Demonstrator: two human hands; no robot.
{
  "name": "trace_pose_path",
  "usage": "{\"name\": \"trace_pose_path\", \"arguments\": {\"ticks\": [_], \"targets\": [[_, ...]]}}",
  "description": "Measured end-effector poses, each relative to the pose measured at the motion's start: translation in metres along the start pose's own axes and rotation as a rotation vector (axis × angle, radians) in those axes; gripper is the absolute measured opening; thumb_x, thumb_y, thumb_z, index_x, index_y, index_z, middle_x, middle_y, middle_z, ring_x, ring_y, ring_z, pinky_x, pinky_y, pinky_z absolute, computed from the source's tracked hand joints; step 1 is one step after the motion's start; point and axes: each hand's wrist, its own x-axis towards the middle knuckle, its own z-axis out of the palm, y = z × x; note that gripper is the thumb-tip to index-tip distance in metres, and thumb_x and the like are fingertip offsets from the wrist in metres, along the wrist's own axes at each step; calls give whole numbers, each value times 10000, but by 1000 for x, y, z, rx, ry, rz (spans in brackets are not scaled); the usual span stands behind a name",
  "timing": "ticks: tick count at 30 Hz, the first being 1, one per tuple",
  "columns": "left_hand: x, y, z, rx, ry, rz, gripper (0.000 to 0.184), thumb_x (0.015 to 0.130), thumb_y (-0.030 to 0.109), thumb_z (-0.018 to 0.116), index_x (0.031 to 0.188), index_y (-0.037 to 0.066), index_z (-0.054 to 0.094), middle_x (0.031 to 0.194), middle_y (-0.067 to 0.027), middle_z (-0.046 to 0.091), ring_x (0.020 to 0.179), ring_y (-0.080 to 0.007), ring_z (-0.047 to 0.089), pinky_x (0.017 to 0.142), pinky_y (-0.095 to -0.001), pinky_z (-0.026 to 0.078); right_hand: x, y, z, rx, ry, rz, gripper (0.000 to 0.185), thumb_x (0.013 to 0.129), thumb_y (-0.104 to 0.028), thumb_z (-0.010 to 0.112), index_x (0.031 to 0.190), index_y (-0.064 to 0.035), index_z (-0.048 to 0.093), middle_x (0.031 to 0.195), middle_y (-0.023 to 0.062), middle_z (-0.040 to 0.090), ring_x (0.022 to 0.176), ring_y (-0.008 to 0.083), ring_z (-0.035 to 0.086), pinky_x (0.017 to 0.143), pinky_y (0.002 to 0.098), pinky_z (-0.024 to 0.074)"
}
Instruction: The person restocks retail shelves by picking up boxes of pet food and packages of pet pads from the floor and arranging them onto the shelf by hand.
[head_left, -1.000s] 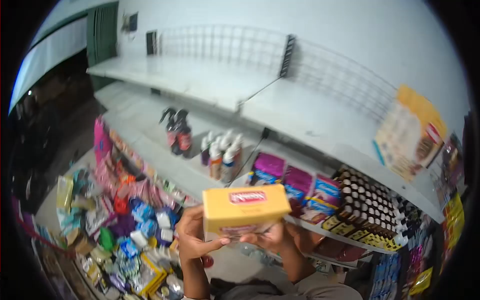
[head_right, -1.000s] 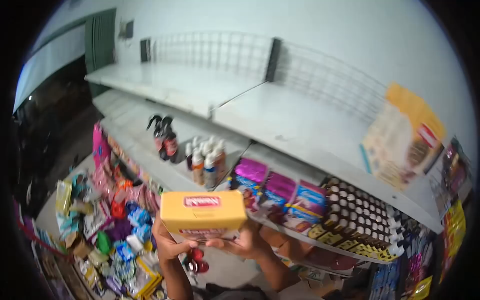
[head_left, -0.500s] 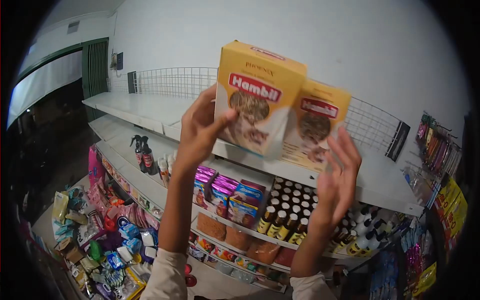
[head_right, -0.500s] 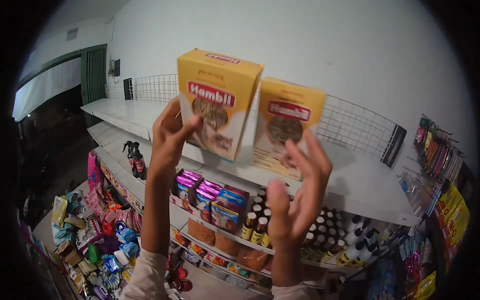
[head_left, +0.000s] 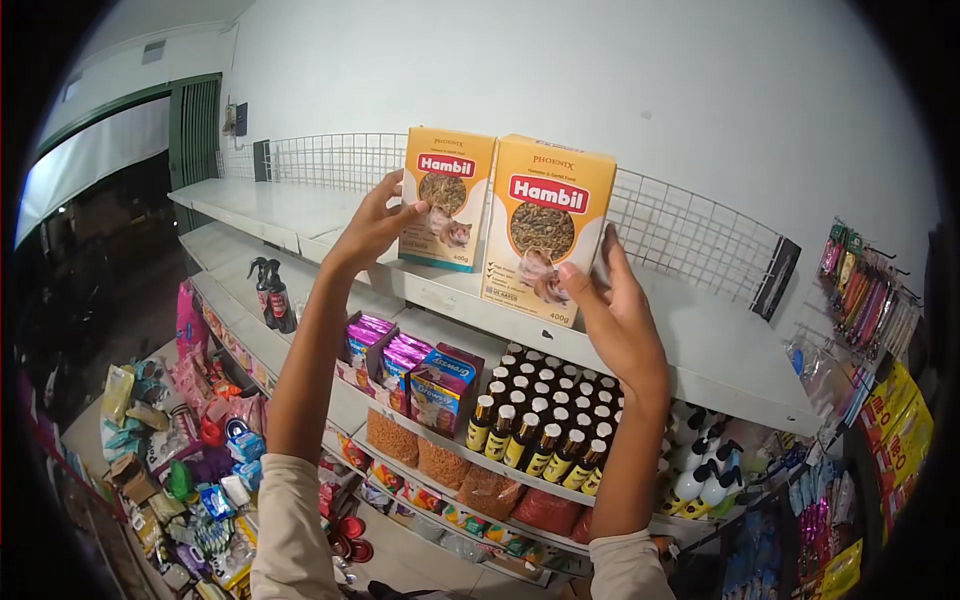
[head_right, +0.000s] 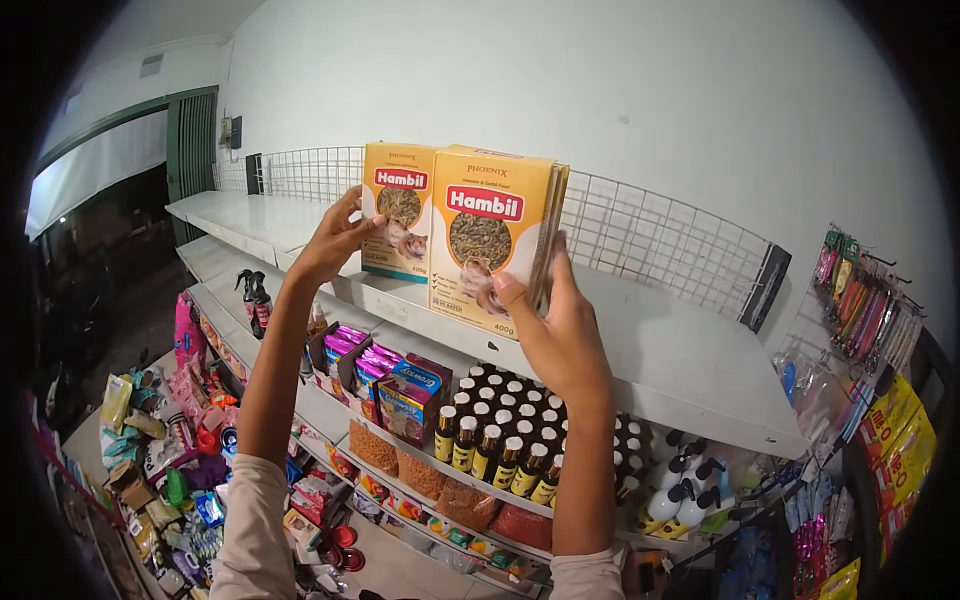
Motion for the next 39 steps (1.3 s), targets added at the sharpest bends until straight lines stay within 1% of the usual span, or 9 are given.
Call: {"name": "trace_pose_path", "arguments": {"ticks": [3,7,9,14,17,21,25,35,39], "targets": [[9,-6,-13,76,-68,-50,803,859,292,721,1445,-13,265,1323,-292,426,1163,-341,534,968,-399,465,-1,-4,-2,66,-129,101,696,932,-316,607,1429,50,287,1194,206,620,1105,263,616,942,333,456],[15,8,-21,104,-272,-114,831,863,341,710,1458,12,231,1313,-268,463,1171,-317,532,981,-409,457,-3,-11,1,-93,-62,48,717,909,-310,643,1415,62,296,1157,196,640,1054,254,642,901,340,481],[16,20,-20,134,-387,-184,825,880,340,690,1475,33,207,1296,-216,519,1161,-241,551,977,-388,458,-3,-17,0,-122,-92,78,731,897,-308,658,1416,57,296,1181,199,627,1059,254,638,905,339,481],[29,12,-31,261,-389,-226,851,831,394,733,1425,22,251,1242,-244,536,1121,-301,567,903,-401,522,2,-3,0,-58,-139,203,702,887,-275,681,1400,36,317,1238,171,573,1113,222,588,950,328,467],[37,-8,-39,323,-609,6,897,781,396,778,1429,39,272,1199,-233,567,1089,-280,586,844,-357,547,1,-14,5,50,-104,290,666,891,-267,683,1382,21,336,1203,142,573,1102,196,575,942,318,470],[33,-1,-40,298,-671,-158,889,749,327,818,1428,46,318,1264,-145,579,1140,-285,564,996,-417,444,6,-35,15,136,-69,370,646,881,-286,698,1352,2,363,1110,112,600,1006,166,591,881,297,488],[46,-17,-39,346,-696,37,827,767,325,802,1403,40,357,1281,-164,571,1147,-300,566,994,-403,444,11,-36,21,77,-88,380,625,869,-314,712,1312,0,404,1074,85,595,914,137,577,837,271,483],[74,-36,-13,482,-760,129,839,702,432,819,1279,-31,422,1152,-215,621,1094,-340,592,923,-385,465,27,-14,3,-112,-183,525,662,791,-439,762,1224,-22,486,920,-7,562,759,82,502,667,208,401],[74,-30,-10,545,-770,105,812,726,438,799,1259,-44,420,1160,-235,611,1101,-347,590,930,-388,463,18,-12,10,-100,-69,483,633,783,-448,763,1189,-37,503,894,-2,557,743,85,496,664,207,397]]}}
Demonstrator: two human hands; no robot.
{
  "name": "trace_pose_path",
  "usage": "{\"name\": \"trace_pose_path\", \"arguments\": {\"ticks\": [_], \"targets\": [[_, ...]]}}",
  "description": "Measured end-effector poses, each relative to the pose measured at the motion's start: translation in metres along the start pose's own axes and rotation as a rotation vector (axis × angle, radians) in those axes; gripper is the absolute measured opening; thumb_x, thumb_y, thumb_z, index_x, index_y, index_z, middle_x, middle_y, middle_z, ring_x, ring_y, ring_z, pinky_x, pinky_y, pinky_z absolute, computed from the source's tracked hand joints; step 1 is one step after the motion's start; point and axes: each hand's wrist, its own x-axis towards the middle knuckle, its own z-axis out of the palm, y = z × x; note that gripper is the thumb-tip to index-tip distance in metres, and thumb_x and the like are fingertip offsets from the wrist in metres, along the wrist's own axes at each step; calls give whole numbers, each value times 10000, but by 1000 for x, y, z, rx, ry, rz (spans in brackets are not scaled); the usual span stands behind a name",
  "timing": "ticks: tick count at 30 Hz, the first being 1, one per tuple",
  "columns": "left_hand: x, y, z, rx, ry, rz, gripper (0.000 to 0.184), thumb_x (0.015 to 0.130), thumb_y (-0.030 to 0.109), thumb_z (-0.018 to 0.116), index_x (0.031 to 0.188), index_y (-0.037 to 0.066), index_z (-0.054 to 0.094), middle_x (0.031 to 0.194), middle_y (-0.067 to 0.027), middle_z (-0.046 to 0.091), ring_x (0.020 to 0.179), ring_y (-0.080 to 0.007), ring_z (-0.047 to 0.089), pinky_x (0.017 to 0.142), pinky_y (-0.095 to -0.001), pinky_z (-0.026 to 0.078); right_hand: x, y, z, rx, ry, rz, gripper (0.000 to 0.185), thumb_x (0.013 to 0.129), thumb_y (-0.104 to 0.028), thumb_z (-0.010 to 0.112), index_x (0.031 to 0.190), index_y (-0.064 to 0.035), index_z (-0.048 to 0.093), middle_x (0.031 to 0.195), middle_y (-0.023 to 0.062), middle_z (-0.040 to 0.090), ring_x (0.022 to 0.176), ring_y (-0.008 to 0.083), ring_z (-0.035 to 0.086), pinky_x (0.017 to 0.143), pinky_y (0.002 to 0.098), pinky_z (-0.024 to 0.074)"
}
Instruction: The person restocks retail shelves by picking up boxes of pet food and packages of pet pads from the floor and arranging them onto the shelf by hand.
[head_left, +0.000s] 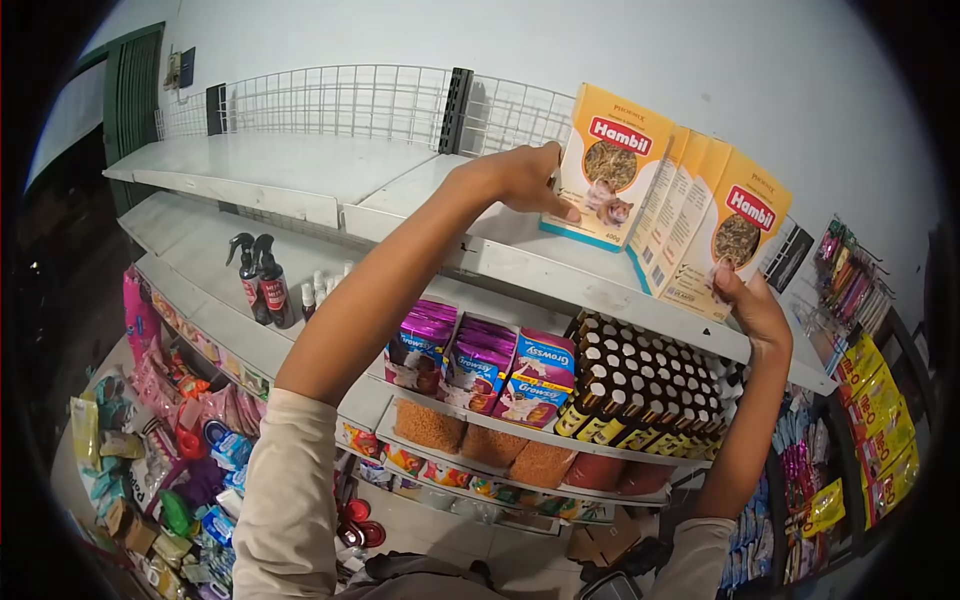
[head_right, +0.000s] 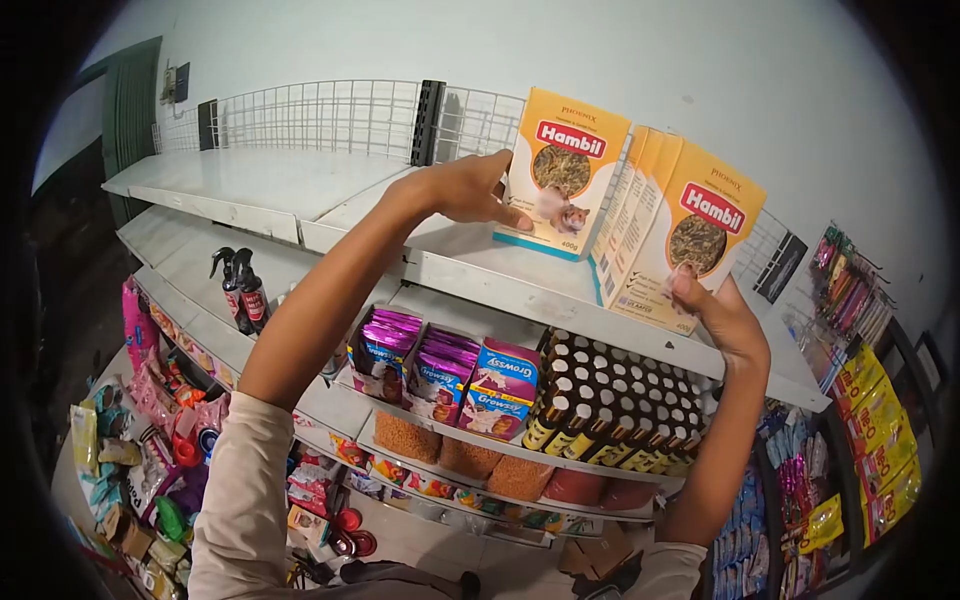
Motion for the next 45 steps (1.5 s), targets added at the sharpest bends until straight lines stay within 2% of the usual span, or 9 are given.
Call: {"name": "trace_pose_path", "arguments": {"ticks": [15,23,33,35,38,40,42,44,45], "targets": [[-11,10,12,-41,77,69,825,768,498,757,1281,-41,404,1134,-302,610,1074,-397,607,918,-422,475,-2,-3,5,-2,-19,-34,597,798,-424,751,1183,-45,495,923,-25,524,752,63,460,662,197,375],[-8,-1,21,-139,121,77,824,764,497,756,1288,-48,428,1144,-258,623,1060,-350,617,902,-397,477,3,-1,7,65,-57,-68,580,813,-396,747,1206,-57,488,935,-32,524,764,58,459,681,192,380],[-23,15,25,-152,110,-80,685,881,433,663,1371,20,422,1304,-205,557,1197,-298,542,983,-392,428,2,-6,4,74,-185,-79,623,851,-382,717,1285,-34,435,968,0,543,839,78,509,733,211,414],[-31,16,29,-152,151,-134,666,893,424,651,1369,15,427,1314,-205,550,1184,-291,551,972,-388,436,-3,-3,5,61,-24,-236,641,886,-351,679,1341,-22,371,1053,65,578,952,130,548,830,254,438],[-57,21,31,71,647,88,529,907,429,622,1218,3,579,1121,-213,653,1017,-282,629,887,-364,470,-2,12,11,-73,481,-699,652,943,-238,600,1413,33,237,1277,251,535,1208,258,518,1038,358,404],[-100,54,34,43,730,55,438,936,380,585,1128,-13,622,1007,-194,674,911,-257,640,816,-345,484,-31,2,24,109,631,-787,614,977,-202,525,1420,72,200,1449,290,355,1342,321,388,1151,411,248],[-150,91,60,-52,856,53,366,977,297,523,972,-33,681,806,-159,682,721,-215,630,684,-310,490,-63,-2,44,488,504,-934,575,1004,-282,434,1395,95,248,1427,292,382,1325,362,400,1142,440,268],[-211,113,100,-168,943,19,376,999,270,484,926,-30,698,699,-129,665,644,-192,624,599,-277,477,-95,-8,88,558,722,-780,570,1002,-298,182,1296,153,371,1325,351,455,1271,502,401,1103,549,323],[-243,120,118,-224,971,8,384,1010,278,470,946,-23,699,679,-114,660,650,-188,639,576,-259,473,-105,20,94,836,559,-757,604,995,-340,206,1269,160,405,1294,364,472,1270,495,407,1099,551,329]]}}
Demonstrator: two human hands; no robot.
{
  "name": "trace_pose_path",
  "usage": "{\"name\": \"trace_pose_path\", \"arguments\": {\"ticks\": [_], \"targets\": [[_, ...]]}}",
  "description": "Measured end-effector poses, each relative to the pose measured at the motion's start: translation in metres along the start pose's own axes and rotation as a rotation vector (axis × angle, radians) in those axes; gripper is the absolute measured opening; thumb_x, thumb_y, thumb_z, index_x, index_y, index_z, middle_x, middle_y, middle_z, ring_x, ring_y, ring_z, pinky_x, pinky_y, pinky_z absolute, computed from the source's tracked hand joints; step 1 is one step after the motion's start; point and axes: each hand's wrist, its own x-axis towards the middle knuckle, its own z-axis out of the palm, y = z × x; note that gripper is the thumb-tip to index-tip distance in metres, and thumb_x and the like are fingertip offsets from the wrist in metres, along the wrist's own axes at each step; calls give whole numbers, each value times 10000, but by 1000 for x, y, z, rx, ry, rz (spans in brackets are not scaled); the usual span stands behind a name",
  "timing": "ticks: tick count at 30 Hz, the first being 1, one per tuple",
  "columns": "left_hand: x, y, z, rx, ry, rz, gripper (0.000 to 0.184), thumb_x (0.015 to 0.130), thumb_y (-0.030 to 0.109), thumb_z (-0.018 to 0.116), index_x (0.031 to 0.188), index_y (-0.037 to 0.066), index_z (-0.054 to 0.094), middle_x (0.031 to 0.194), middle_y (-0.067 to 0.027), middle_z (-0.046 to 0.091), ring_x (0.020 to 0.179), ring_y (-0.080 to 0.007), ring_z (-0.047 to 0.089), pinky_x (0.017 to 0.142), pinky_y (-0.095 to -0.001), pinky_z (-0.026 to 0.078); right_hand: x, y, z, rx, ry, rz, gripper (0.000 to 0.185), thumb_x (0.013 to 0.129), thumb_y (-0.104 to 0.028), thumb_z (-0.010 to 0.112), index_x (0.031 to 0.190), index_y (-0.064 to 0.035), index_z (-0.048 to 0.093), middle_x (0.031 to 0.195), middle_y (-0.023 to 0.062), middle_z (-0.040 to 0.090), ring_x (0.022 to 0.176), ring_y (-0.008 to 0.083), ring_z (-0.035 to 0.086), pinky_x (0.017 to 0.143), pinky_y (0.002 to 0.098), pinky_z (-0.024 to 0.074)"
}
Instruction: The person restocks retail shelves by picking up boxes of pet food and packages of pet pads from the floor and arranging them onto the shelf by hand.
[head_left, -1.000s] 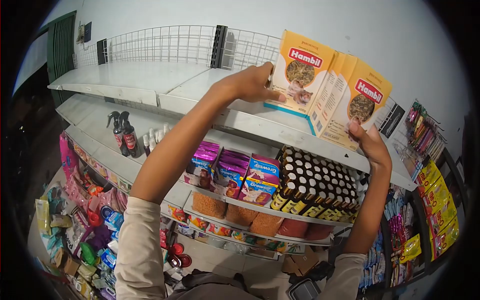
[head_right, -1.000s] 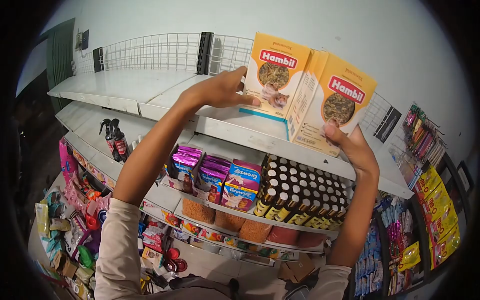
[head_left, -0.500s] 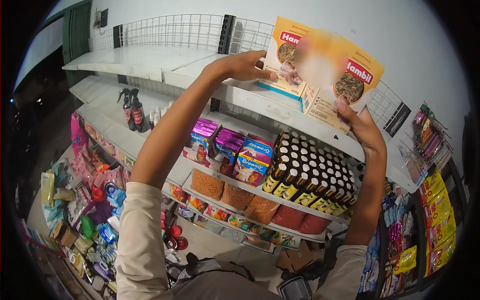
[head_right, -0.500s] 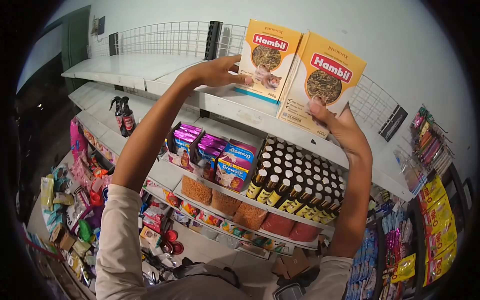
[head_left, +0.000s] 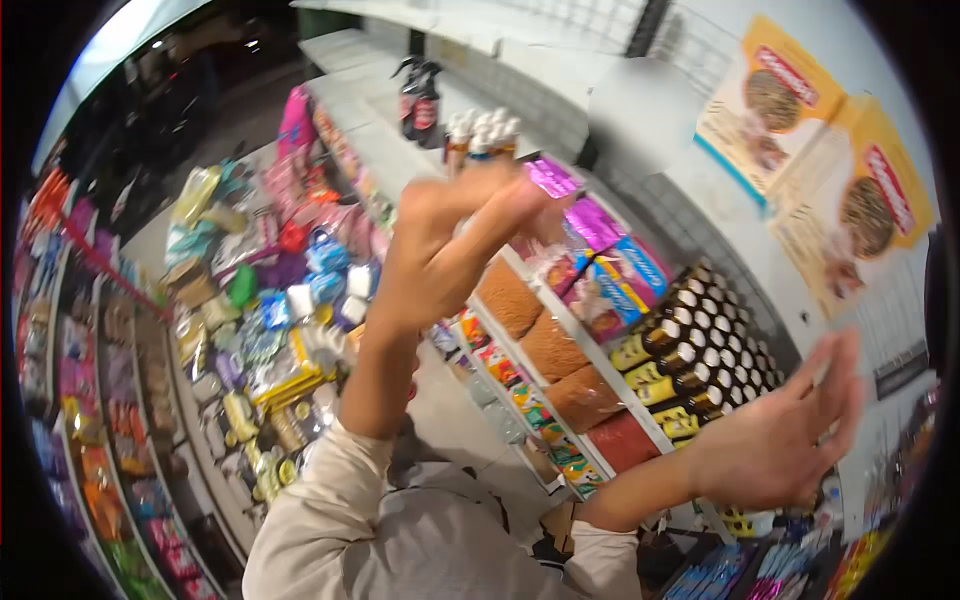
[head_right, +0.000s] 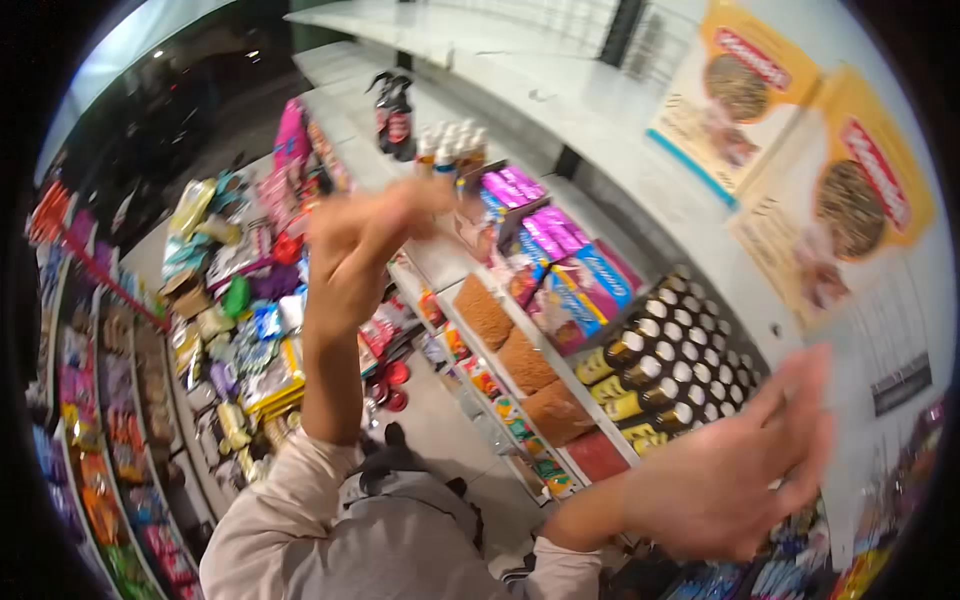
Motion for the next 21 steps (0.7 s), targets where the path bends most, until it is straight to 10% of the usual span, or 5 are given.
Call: {"name": "trace_pose_path", "arguments": {"ticks": [3,4,10,17,21], "targets": [[-82,-22,-31,-425,53,-368,543,1017,452,380,1146,-6,642,932,-155,696,893,-228,670,762,-306,499,-98,35,15,-35,-470,128,708,963,-462,265,1221,164,473,1236,351,525,1272,475,418,1109,557,301],[-88,-30,-26,-503,172,-470,610,1002,512,337,1214,-2,589,1043,-169,657,987,-242,635,844,-327,464,-123,32,41,0,-553,463,753,946,-493,302,1289,167,416,1314,327,482,1306,431,401,1134,533,250],[-161,-109,-68,-515,707,-1003,881,928,711,154,1443,25,354,1459,-195,388,1282,-267,462,1109,-397,243,-357,127,88,210,-1072,695,725,987,-560,249,1508,-57,212,1574,223,78,1463,364,73,1144,508,119],[-253,-248,-163,-105,536,-1091,514,991,477,426,1118,27,639,1154,-129,658,994,-186,623,904,-307,451,-531,217,67,-21,-1297,1544,647,1002,-516,315,1449,-51,353,1407,233,450,1315,322,436,1027,358,369],[-391,-369,-192,-447,755,-1238,354,988,339,503,860,47,656,1044,-114,694,877,-156,649,779,-277,493,-701,296,-7,-218,-1406,1807,560,999,-493,377,1315,-54,521,1175,141,631,1084,241,609,900,360,461]]}}
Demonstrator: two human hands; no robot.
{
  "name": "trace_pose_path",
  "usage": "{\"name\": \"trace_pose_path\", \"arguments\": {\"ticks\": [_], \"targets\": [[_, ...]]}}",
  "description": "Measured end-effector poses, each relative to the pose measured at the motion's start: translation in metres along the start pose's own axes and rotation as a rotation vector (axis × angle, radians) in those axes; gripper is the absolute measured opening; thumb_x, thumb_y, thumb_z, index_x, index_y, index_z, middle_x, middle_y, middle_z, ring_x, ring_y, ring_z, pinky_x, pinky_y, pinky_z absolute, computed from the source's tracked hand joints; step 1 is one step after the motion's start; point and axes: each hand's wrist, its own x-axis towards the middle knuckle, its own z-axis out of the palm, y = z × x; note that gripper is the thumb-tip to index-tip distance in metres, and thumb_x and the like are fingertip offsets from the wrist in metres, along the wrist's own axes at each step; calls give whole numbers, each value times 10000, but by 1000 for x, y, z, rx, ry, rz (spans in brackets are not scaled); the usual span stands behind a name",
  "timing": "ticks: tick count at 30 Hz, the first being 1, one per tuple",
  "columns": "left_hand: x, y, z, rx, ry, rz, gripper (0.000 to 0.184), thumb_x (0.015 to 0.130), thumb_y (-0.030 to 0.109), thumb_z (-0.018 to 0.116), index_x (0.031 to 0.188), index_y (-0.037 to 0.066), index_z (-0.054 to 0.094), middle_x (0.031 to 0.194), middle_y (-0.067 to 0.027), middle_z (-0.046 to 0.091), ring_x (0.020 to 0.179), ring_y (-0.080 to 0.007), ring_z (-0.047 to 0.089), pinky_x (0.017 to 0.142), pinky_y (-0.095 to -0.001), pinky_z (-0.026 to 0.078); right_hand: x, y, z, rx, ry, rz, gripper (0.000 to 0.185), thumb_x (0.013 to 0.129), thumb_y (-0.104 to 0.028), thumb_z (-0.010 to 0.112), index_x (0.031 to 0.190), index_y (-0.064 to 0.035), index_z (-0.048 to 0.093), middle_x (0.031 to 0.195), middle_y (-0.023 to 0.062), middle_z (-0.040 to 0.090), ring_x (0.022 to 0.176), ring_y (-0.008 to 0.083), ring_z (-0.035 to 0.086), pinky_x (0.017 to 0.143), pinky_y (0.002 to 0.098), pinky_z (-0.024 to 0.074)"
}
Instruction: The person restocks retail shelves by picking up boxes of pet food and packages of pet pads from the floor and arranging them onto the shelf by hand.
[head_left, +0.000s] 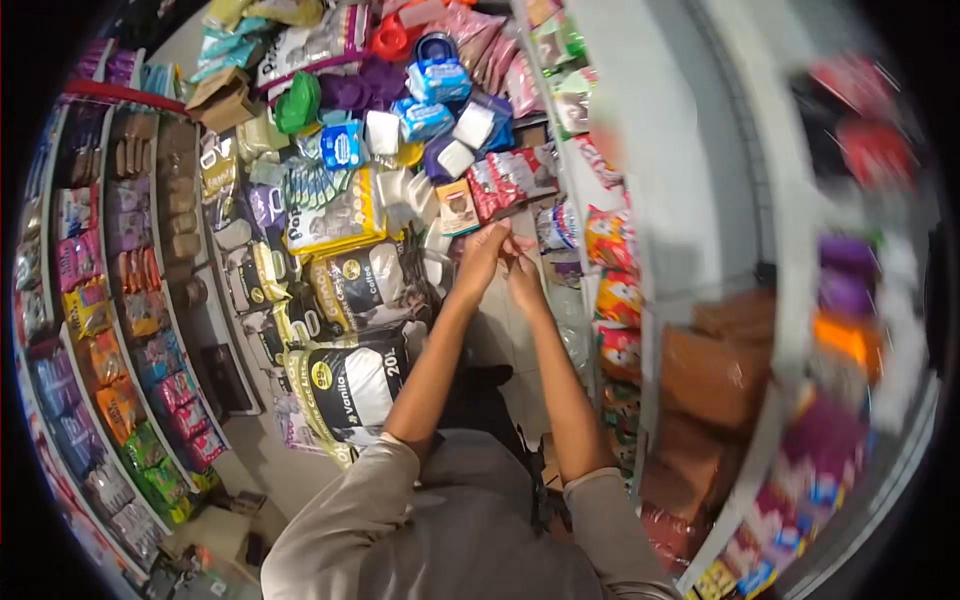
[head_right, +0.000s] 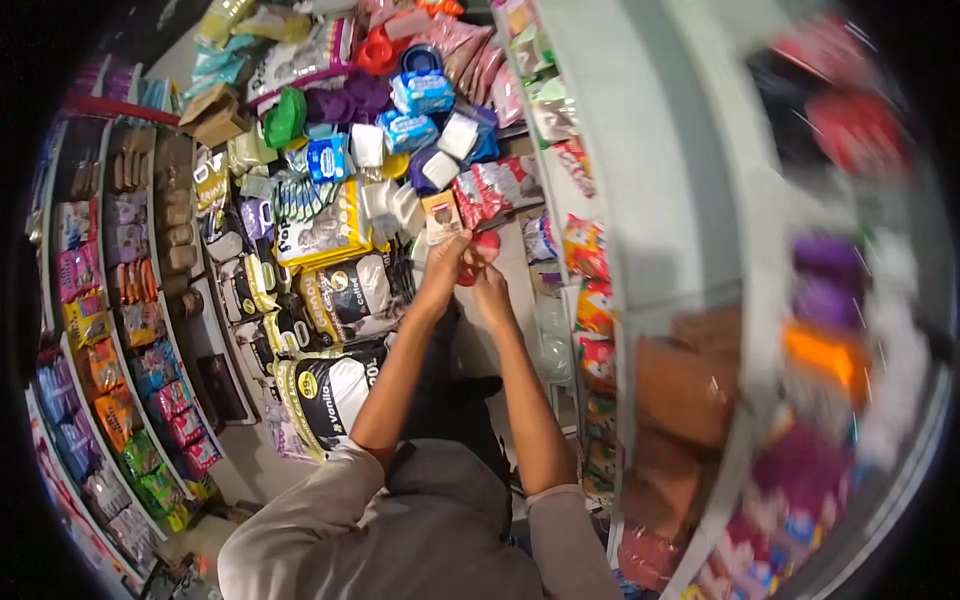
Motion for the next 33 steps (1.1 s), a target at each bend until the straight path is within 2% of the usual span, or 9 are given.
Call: {"name": "trace_pose_path", "arguments": {"ticks": [3,8,10,12,15,18,21,25,33], "targets": [[55,-90,-92,-117,292,-224,308,993,299,484,856,50,600,960,-120,694,820,-150,648,676,-269,502,71,64,16,6,-76,224,557,979,-524,406,1305,-89,530,1132,79,646,1004,185,641,838,391,496],[130,-202,-244,308,500,-388,267,919,248,605,1064,27,567,787,-60,661,707,-220,668,585,-335,505,160,123,34,-28,-99,816,551,928,-514,512,1242,-65,563,1047,88,667,961,187,645,793,395,506],[164,-268,-328,527,428,-433,424,868,266,658,1183,18,520,938,-146,664,850,-284,660,727,-380,521,198,133,28,-459,-383,714,535,939,-492,507,1210,-36,578,1054,108,676,930,195,657,758,373,512],[197,-280,-361,999,445,-43,516,826,271,688,1233,17,497,1120,-240,601,1045,-346,599,878,-418,484,225,194,31,-421,-380,598,515,943,-474,508,1194,-32,585,1049,112,681,904,194,664,727,352,506],[242,-246,-369,1134,407,-196,574,783,280,727,1242,19,501,1259,-231,536,1160,-351,537,969,-431,438,256,194,33,-394,-367,515,476,951,-441,509,1183,-34,592,1050,114,687,864,192,673,680,318,492],[266,-252,-374,1411,180,11,585,748,285,748,1239,56,529,1259,-169,551,1156,-338,542,947,-450,448,283,177,34,-387,-353,599,452,954,-423,509,1188,-45,590,1056,111,689,853,190,677,663,299,481],[280,-245,-355,1691,66,-361,526,747,257,743,1213,96,560,1264,-119,545,1167,-302,534,939,-452,450,307,177,33,-322,-299,607,440,953,-417,511,1189,-54,588,1058,109,688,861,188,677,660,287,474],[274,-242,-347,1814,100,-400,514,727,235,750,1196,122,575,1242,-97,553,1157,-280,538,894,-452,468,318,168,42,-389,-280,615,433,952,-420,510,1180,-59,584,1061,101,690,862,192,679,660,294,477],[167,-216,-312,1118,59,-319,454,736,234,701,1147,77,588,905,-236,652,889,-389,633,817,-467,494,258,137,54,-399,-273,516,448,924,-423,557,1196,-67,569,1052,112,692,932,285,664,760,384,502]]}}
